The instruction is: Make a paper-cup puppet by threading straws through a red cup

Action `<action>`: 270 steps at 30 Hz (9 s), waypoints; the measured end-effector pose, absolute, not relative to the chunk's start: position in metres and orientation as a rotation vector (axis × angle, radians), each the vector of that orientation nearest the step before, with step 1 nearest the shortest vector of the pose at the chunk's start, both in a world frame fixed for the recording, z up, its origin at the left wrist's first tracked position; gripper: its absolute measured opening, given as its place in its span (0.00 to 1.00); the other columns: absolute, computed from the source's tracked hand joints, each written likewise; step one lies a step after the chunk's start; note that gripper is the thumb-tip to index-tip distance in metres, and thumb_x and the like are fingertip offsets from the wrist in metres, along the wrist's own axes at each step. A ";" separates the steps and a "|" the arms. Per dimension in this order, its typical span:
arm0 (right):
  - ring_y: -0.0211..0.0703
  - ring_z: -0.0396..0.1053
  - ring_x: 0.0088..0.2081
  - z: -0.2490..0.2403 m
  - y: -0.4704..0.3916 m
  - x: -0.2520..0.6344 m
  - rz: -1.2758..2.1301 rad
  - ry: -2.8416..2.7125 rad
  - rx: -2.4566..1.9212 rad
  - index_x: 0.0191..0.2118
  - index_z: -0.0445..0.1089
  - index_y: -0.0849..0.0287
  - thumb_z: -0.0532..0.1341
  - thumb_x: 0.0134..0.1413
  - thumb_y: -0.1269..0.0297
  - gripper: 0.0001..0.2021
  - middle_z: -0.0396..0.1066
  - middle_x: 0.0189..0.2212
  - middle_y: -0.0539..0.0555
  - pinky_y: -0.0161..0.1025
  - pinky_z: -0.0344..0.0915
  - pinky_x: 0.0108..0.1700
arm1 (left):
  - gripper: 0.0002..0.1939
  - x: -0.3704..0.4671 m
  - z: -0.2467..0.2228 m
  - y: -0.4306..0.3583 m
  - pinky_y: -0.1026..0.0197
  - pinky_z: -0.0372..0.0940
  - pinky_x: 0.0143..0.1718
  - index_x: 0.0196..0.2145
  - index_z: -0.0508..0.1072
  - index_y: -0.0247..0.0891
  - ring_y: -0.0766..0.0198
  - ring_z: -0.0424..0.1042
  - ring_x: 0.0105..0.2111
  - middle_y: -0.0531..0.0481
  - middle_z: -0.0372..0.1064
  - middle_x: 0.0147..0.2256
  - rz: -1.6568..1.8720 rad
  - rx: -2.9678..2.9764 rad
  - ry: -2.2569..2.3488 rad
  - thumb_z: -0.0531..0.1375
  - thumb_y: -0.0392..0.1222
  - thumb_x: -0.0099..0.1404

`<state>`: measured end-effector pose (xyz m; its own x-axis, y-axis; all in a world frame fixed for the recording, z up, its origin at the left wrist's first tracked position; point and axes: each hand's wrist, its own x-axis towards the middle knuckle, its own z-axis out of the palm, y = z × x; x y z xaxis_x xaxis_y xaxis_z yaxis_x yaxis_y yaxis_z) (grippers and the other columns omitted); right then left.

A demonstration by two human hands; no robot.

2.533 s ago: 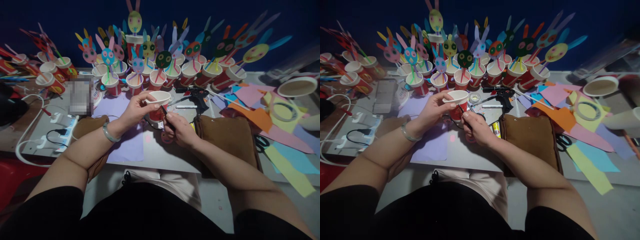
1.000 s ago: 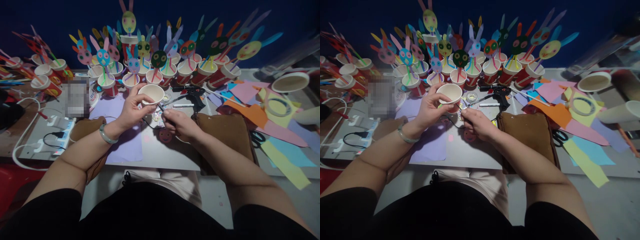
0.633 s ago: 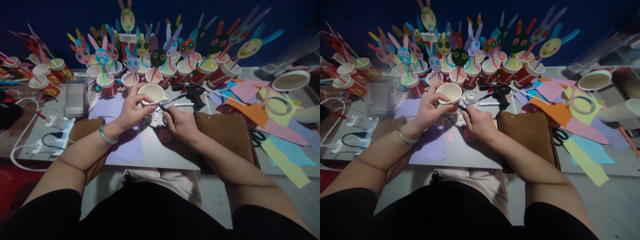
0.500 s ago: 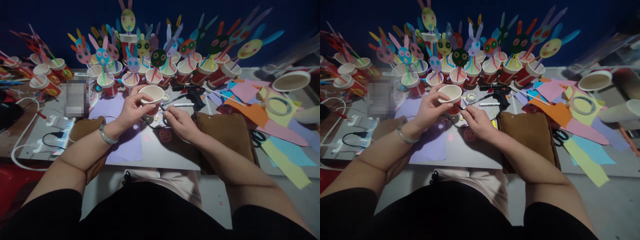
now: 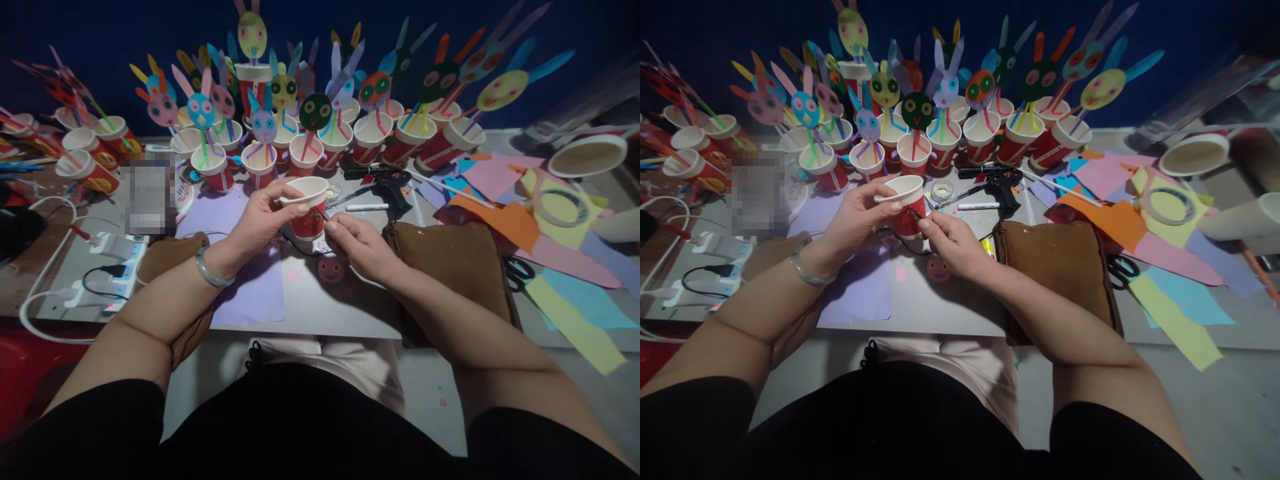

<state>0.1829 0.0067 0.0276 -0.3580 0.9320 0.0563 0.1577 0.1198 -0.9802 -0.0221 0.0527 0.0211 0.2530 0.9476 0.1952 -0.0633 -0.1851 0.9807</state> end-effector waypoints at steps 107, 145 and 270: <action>0.27 0.36 0.14 0.038 0.011 0.187 2.066 -1.112 -0.863 0.33 0.63 0.55 0.69 0.56 0.44 0.21 0.51 0.12 0.37 0.29 0.35 0.16 | 0.45 -0.022 -0.008 0.062 0.50 0.74 0.54 0.59 0.64 0.42 0.51 0.79 0.53 0.38 0.76 0.54 1.142 1.716 0.825 0.70 0.72 0.55; 0.29 0.36 0.16 0.040 0.016 0.197 2.016 -1.233 -0.972 0.34 0.66 0.56 0.65 0.60 0.44 0.20 0.46 0.14 0.37 0.31 0.37 0.19 | 0.49 -0.024 -0.014 0.062 0.44 0.67 0.64 0.61 0.61 0.44 0.47 0.72 0.60 0.40 0.70 0.57 1.350 2.036 1.022 0.71 0.71 0.52; 0.41 0.61 0.32 0.020 0.021 0.193 1.011 -1.373 -1.055 0.35 0.68 0.53 0.70 0.56 0.45 0.18 0.63 0.30 0.50 0.38 0.56 0.29 | 0.37 -0.009 0.003 0.046 0.51 0.75 0.51 0.53 0.72 0.38 0.51 0.80 0.50 0.40 0.78 0.52 0.894 1.202 0.689 0.78 0.50 0.49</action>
